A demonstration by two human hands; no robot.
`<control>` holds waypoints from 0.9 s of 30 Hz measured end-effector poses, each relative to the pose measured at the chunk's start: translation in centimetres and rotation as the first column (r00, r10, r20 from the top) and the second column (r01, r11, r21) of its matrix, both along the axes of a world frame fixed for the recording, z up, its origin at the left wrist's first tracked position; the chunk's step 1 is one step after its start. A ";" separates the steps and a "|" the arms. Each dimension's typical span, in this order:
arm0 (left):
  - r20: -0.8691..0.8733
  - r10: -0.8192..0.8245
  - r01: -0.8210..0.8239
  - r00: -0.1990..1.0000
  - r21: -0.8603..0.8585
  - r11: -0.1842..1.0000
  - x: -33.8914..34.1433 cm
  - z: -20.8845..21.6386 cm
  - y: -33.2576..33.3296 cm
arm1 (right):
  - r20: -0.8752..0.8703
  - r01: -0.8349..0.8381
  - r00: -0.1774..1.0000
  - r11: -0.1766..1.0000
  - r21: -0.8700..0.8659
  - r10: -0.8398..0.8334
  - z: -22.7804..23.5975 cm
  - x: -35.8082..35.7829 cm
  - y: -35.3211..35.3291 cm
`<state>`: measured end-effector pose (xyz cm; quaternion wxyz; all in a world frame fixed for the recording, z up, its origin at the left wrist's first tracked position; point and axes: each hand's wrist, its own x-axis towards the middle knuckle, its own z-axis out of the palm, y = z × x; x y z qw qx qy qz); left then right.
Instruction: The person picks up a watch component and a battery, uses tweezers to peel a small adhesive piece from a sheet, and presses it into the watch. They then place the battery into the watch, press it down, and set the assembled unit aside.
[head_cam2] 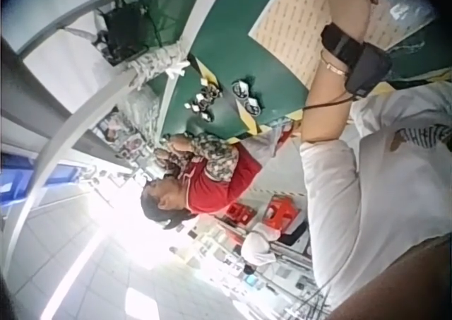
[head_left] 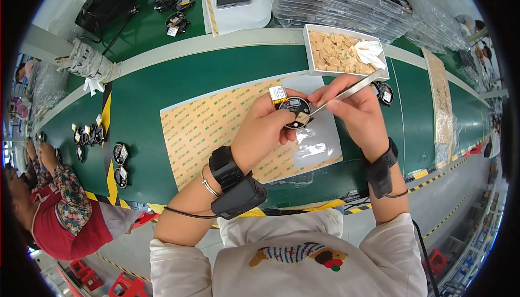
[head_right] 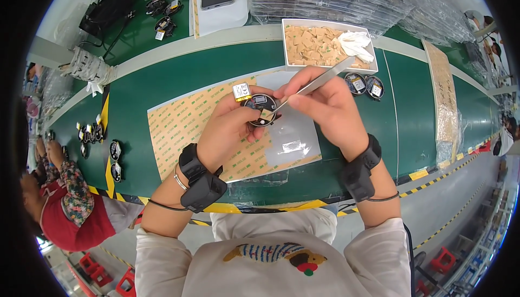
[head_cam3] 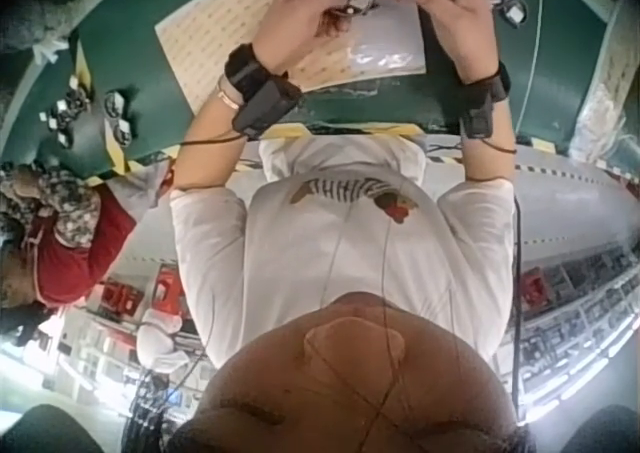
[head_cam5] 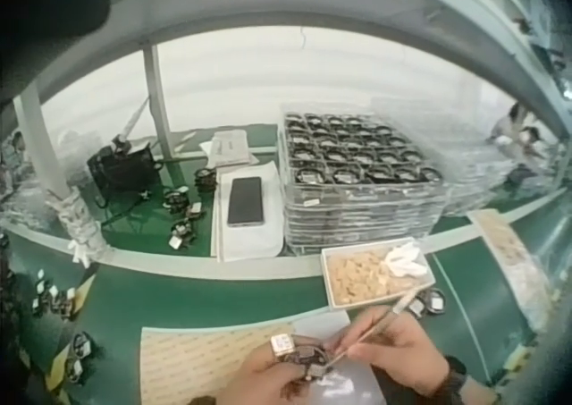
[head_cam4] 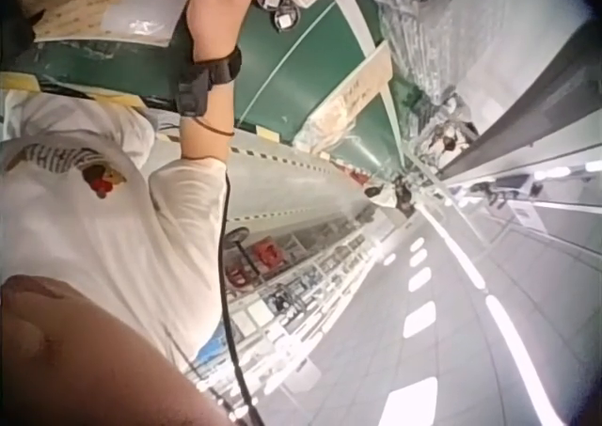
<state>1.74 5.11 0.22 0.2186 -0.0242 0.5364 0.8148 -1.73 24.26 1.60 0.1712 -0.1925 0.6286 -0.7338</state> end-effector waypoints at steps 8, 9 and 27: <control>0.056 -0.025 0.024 0.998 0.020 1.000 0.0 0.4 0.1 | -0.354 0.572 0.797 0.800 0.179 -0.490 -0.1 -2.4 3.2; 0.058 -0.013 0.012 0.998 0.022 1.000 0.0 0.3 0.2 | -0.365 0.587 0.789 0.783 0.208 -0.495 -0.1 -2.5 3.6; 0.019 -0.089 0.088 0.996 0.028 0.996 0.0 0.5 -0.1 | -0.420 0.733 0.662 0.653 0.190 -0.621 0.6 -3.1 6.1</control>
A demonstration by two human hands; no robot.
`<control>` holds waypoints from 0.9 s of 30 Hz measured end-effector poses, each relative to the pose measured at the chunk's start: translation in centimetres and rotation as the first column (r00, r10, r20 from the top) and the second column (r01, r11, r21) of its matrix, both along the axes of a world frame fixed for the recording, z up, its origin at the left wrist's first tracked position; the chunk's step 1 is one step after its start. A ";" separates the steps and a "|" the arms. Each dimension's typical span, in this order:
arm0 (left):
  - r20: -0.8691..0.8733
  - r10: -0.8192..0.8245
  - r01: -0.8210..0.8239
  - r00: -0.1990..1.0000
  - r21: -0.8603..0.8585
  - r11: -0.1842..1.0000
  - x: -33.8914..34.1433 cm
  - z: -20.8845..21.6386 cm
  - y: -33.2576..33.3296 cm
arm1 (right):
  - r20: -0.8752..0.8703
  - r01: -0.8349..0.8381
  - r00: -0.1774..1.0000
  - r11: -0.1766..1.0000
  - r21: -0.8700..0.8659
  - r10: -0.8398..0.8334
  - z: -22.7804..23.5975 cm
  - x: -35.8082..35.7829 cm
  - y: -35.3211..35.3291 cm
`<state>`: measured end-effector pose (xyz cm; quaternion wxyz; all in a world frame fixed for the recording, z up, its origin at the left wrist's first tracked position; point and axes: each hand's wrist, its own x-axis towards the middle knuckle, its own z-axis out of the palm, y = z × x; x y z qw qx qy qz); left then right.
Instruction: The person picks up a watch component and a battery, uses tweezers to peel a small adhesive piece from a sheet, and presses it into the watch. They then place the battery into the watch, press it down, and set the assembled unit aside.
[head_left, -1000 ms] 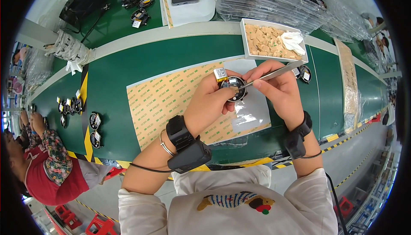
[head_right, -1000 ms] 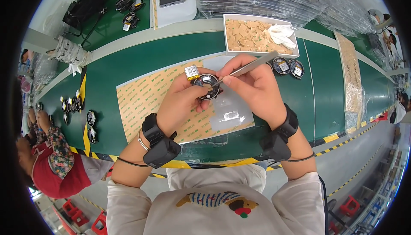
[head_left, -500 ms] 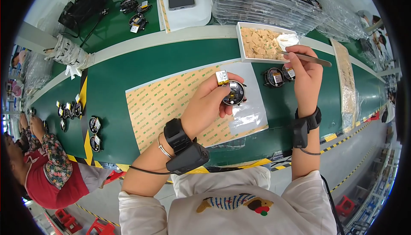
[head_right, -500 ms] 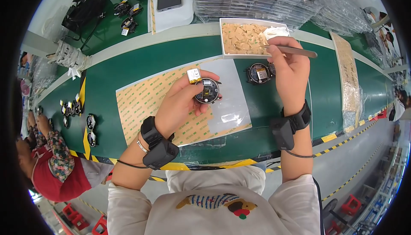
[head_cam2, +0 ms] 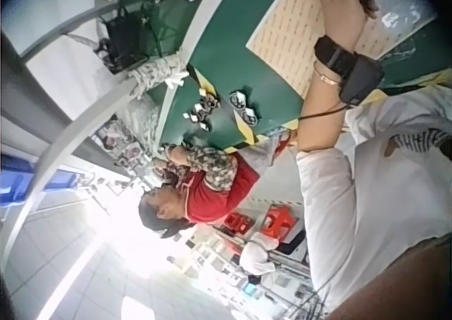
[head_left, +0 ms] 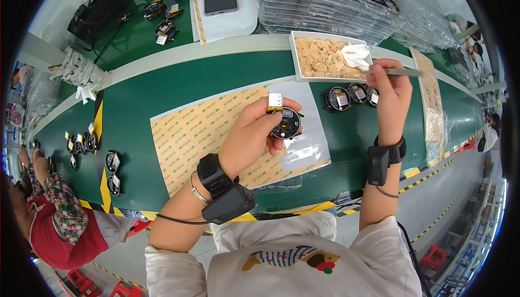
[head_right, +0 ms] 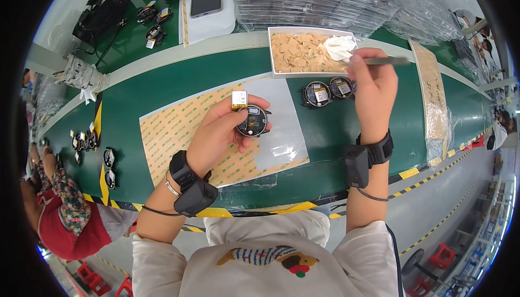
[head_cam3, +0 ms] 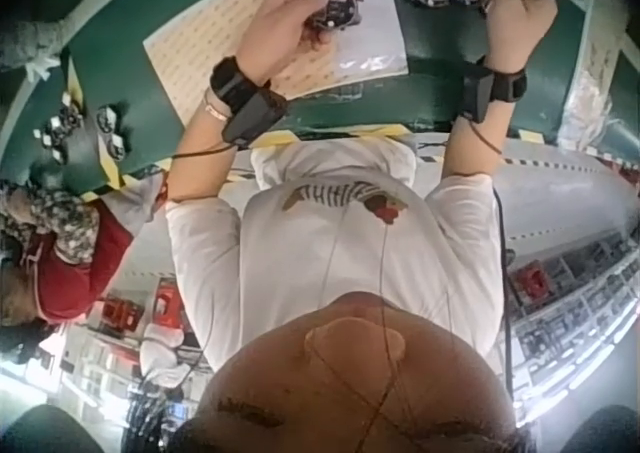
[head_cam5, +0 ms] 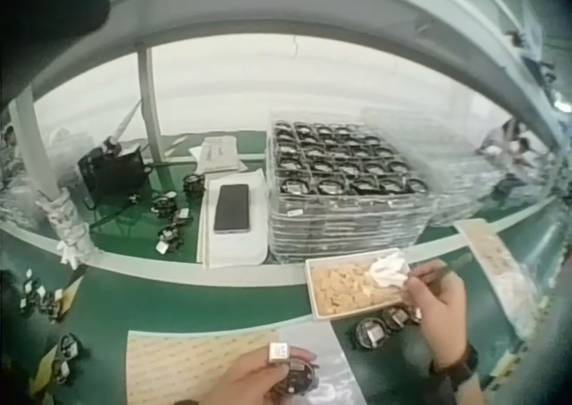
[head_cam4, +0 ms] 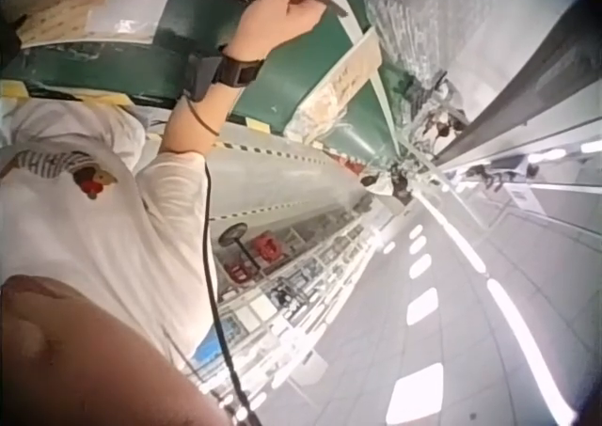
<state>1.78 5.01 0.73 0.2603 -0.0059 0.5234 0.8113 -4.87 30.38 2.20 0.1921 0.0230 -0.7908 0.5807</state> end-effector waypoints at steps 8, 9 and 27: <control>0.010 -0.053 0.053 0.999 0.012 0.999 0.0 0.1 0.1 | -0.094 -0.176 0.981 0.982 -0.073 0.169 0.6 1.5 -2.2; -0.003 -0.087 0.087 0.996 -0.014 0.996 0.1 0.0 0.2 | -0.024 -0.240 0.971 0.970 -0.042 0.239 0.6 2.3 -3.3; -0.072 0.269 -0.270 0.960 -0.011 0.963 0.2 -1.0 1.6 | 0.181 -0.348 0.931 0.919 0.187 0.316 -0.2 5.1 -8.6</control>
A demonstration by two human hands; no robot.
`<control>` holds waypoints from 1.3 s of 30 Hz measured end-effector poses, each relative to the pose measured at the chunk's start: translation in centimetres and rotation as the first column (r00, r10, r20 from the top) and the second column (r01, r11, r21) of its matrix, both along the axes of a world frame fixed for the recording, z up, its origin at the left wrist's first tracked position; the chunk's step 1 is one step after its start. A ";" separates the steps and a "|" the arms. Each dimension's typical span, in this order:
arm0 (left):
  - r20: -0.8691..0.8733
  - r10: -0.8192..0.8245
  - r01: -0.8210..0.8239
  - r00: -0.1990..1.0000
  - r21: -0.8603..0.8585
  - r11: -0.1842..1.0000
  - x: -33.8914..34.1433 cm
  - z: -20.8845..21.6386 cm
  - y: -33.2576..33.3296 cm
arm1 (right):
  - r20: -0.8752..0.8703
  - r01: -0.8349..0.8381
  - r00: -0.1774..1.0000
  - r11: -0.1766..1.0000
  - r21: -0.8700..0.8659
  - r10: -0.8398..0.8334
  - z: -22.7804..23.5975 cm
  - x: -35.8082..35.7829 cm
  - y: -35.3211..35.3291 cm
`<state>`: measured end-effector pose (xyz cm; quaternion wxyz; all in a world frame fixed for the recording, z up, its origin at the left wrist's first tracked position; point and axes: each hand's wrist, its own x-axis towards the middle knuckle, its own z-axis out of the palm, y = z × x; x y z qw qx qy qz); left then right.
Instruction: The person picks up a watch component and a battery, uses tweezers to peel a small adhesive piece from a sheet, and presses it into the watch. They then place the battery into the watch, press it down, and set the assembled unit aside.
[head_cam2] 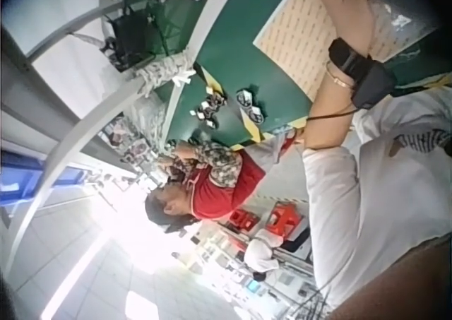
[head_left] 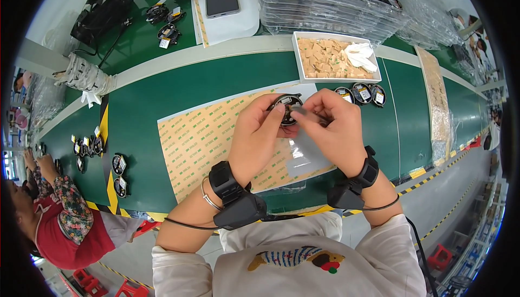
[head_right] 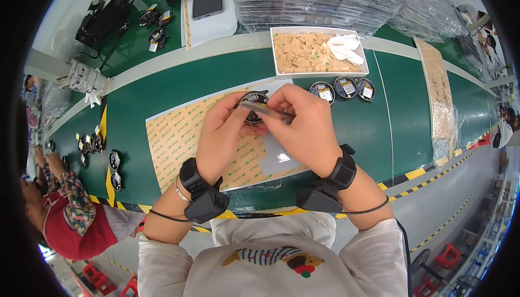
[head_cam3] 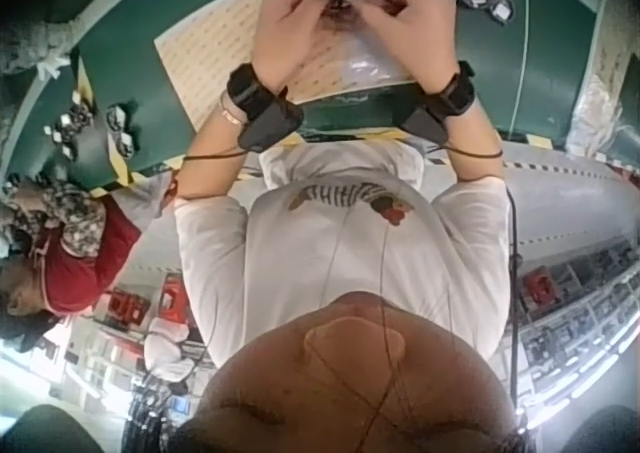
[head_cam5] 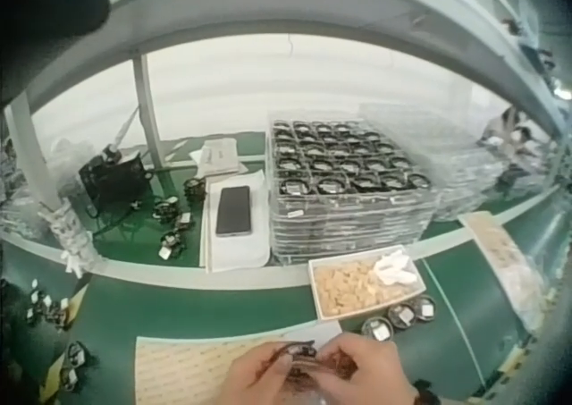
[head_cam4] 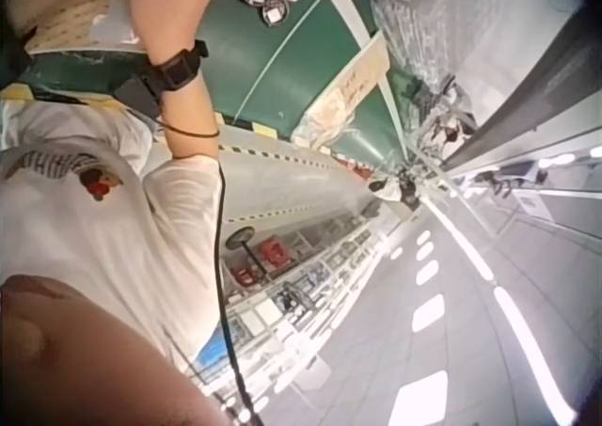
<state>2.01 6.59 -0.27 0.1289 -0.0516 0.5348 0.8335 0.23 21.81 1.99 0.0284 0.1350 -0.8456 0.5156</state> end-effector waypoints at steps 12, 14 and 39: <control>-0.142 -0.028 0.002 0.989 -0.183 0.983 0.2 0.1 -0.3 | -0.075 -0.021 0.997 0.999 0.036 0.024 0.1 0.3 -0.6; -0.141 -0.026 0.003 0.990 -0.162 0.987 0.4 0.0 -0.3 | -0.055 -0.019 0.998 0.998 0.061 0.022 0.0 0.0 -0.3; -0.244 -0.307 0.157 0.920 -0.488 0.859 1.1 1.7 -1.4 | 0.440 -0.157 0.834 0.907 -0.390 0.334 0.7 -0.6 1.2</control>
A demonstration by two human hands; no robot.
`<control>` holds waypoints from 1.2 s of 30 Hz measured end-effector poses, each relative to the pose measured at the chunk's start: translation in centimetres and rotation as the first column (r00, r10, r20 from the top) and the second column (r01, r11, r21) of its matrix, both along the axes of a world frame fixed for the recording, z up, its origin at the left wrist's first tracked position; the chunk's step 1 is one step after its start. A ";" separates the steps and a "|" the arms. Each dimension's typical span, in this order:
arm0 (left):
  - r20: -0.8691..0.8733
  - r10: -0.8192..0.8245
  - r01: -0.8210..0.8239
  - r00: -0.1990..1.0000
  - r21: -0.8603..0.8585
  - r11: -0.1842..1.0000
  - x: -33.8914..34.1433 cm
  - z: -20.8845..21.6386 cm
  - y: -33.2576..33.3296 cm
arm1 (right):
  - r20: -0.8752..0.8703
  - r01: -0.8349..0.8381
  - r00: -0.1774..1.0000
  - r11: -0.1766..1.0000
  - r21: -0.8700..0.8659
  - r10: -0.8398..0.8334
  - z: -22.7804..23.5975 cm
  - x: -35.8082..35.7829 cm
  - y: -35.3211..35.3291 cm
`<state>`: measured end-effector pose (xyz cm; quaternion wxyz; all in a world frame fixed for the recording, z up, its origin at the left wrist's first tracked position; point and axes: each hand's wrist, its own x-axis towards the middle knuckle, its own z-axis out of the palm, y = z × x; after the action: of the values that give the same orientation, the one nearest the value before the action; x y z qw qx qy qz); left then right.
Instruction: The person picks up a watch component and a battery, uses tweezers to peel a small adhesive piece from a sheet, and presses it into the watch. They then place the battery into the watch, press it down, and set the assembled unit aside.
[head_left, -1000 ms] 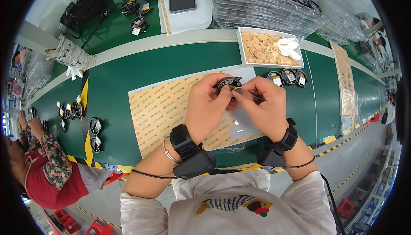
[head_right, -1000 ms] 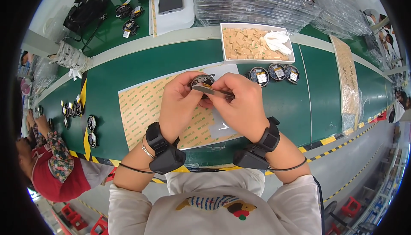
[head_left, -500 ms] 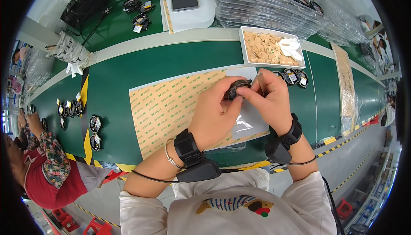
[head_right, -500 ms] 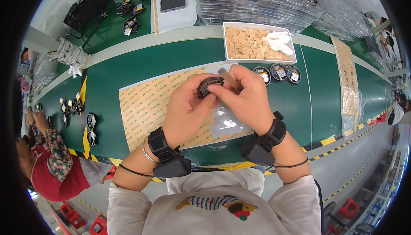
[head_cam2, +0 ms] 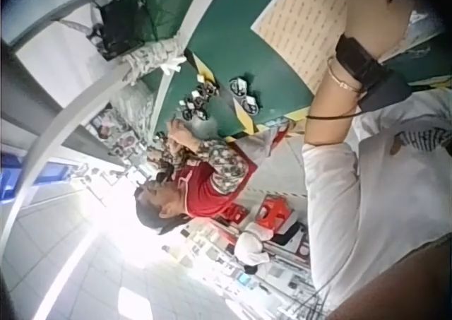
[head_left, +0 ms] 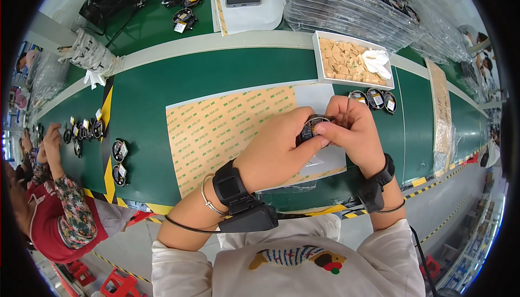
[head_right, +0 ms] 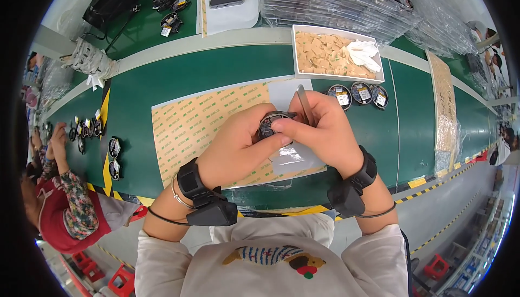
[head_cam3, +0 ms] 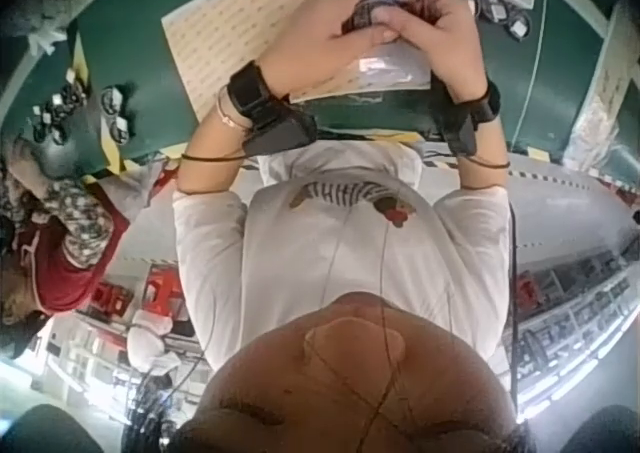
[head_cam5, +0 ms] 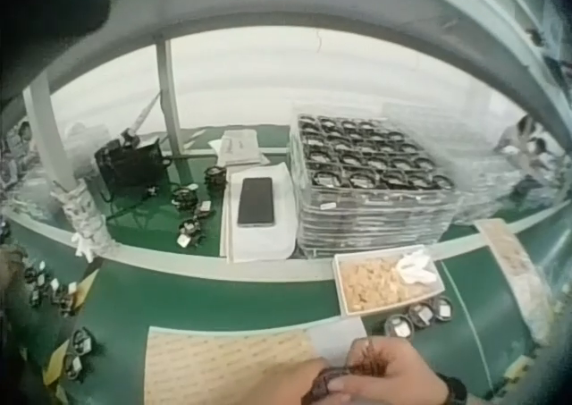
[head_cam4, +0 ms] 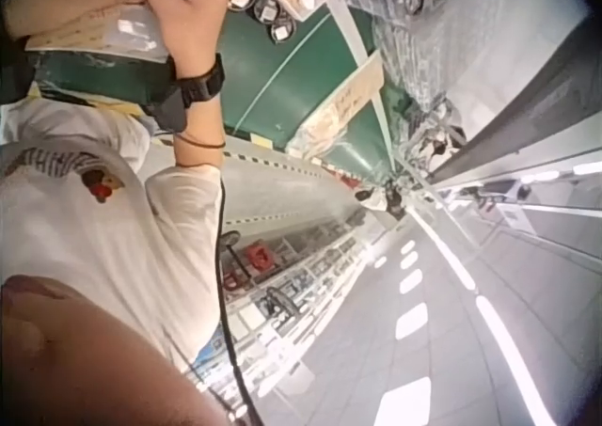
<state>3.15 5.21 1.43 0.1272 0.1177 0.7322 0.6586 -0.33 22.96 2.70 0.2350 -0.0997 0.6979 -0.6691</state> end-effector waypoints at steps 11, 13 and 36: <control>-0.092 0.014 -0.031 0.996 -0.189 0.981 -0.8 -1.0 0.3 | -0.090 -0.047 0.994 0.991 0.122 0.058 -0.3 -0.8 -0.4; -0.031 0.064 -0.068 0.997 -0.161 0.985 -0.7 -0.7 0.1 | -0.289 0.029 0.957 0.976 0.214 0.034 -0.3 -0.8 -0.1; -0.587 0.687 -0.816 0.429 -0.578 0.016 15.6 -1.9 -22.5 | -0.641 0.521 0.755 0.721 0.457 -0.139 -1.3 -4.3 9.5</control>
<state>18.78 -17.25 -0.47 -0.2559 -0.3167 0.8935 0.1895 -4.61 32.49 1.42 -0.0928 -0.0784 0.9179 -0.3778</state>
